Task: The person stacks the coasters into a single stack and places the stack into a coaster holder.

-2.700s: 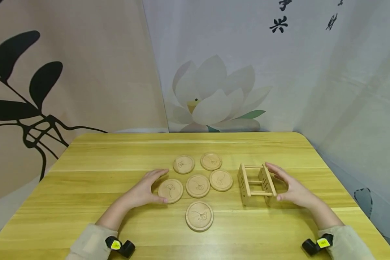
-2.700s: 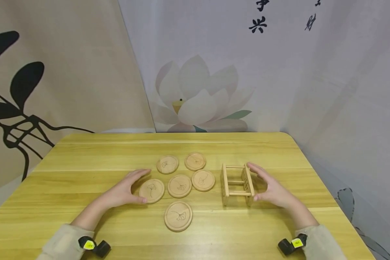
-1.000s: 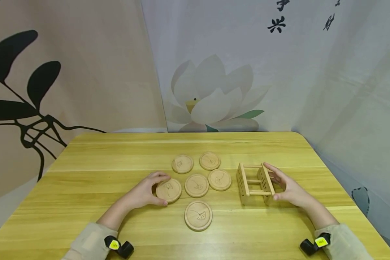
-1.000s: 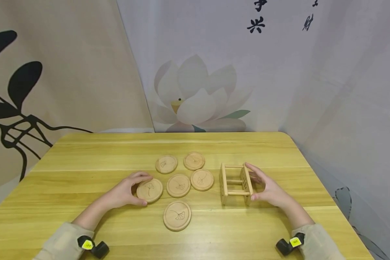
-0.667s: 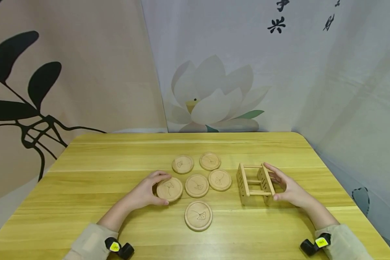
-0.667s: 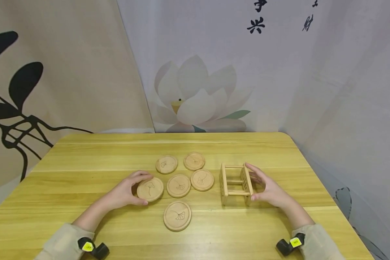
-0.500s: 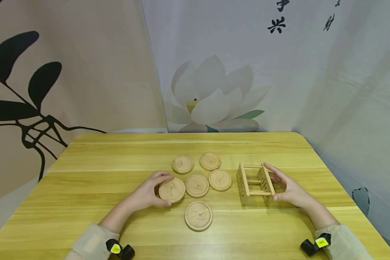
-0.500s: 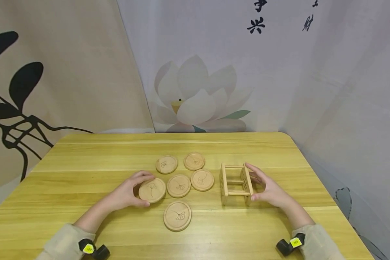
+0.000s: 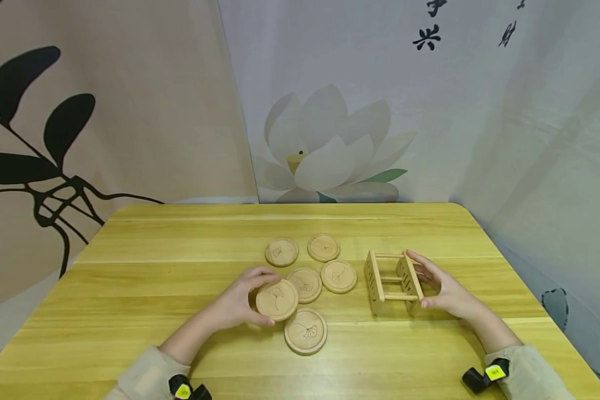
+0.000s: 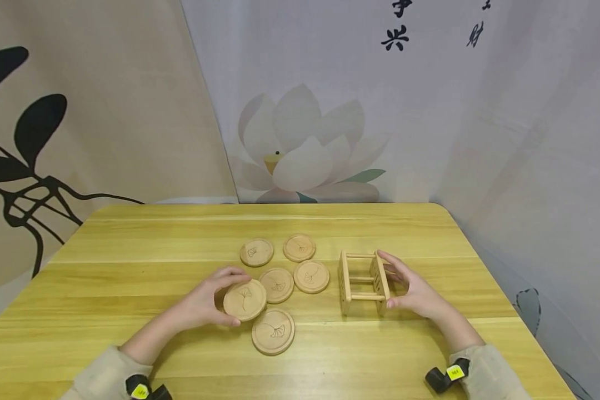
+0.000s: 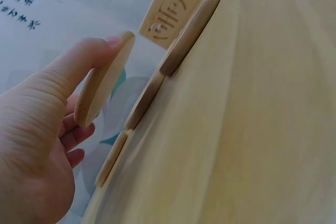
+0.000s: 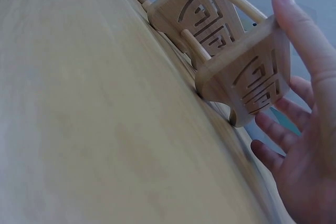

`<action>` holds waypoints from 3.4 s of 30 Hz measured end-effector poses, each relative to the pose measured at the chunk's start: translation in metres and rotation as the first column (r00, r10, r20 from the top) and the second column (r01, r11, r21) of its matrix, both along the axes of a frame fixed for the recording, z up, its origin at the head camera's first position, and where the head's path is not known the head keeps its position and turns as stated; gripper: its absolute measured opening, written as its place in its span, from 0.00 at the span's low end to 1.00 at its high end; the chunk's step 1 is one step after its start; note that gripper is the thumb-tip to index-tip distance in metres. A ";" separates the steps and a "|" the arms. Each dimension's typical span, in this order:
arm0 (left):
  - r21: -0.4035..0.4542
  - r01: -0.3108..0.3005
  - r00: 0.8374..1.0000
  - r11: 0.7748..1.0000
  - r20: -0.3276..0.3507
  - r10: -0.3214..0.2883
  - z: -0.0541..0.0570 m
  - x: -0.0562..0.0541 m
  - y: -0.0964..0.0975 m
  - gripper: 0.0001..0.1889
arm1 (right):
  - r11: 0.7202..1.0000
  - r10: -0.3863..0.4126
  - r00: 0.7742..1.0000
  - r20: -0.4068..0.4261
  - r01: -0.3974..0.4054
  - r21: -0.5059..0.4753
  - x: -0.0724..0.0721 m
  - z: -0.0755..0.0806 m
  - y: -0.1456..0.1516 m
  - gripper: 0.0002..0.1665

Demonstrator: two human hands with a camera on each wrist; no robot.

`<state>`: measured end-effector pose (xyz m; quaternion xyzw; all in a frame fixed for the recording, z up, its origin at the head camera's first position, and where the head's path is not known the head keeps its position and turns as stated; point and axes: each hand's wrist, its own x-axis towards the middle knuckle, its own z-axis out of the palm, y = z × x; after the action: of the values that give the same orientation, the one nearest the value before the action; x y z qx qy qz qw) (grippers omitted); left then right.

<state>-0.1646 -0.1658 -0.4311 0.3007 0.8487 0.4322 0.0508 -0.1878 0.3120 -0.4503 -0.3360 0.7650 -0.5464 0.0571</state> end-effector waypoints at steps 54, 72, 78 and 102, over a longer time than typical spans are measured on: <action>-0.136 0.115 0.993 0.984 -0.020 -0.119 -0.010 0.026 0.044 0.47 | 1.000 -0.014 0.999 0.035 0.013 0.010 0.003 0.003 -0.001 0.56; -0.140 0.125 0.991 0.982 -0.036 -0.131 -0.012 0.027 0.048 0.46 | 0.999 -0.030 0.999 0.034 0.029 0.028 0.002 0.001 0.000 0.56; -0.137 0.125 0.991 0.983 -0.022 -0.130 -0.010 0.028 0.047 0.48 | 0.999 -0.031 0.999 0.036 0.030 0.028 0.002 0.000 0.000 0.56; 0.038 -0.047 0.998 0.998 -0.028 0.048 -0.009 -0.007 0.030 0.46 | 1.000 -0.017 0.999 0.041 0.016 0.021 0.001 0.002 -0.001 0.56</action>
<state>-0.1718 -0.1354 -0.4403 0.2874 0.8481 0.4446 0.0224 -0.1865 0.3113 -0.4480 -0.3178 0.7720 -0.5457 0.0717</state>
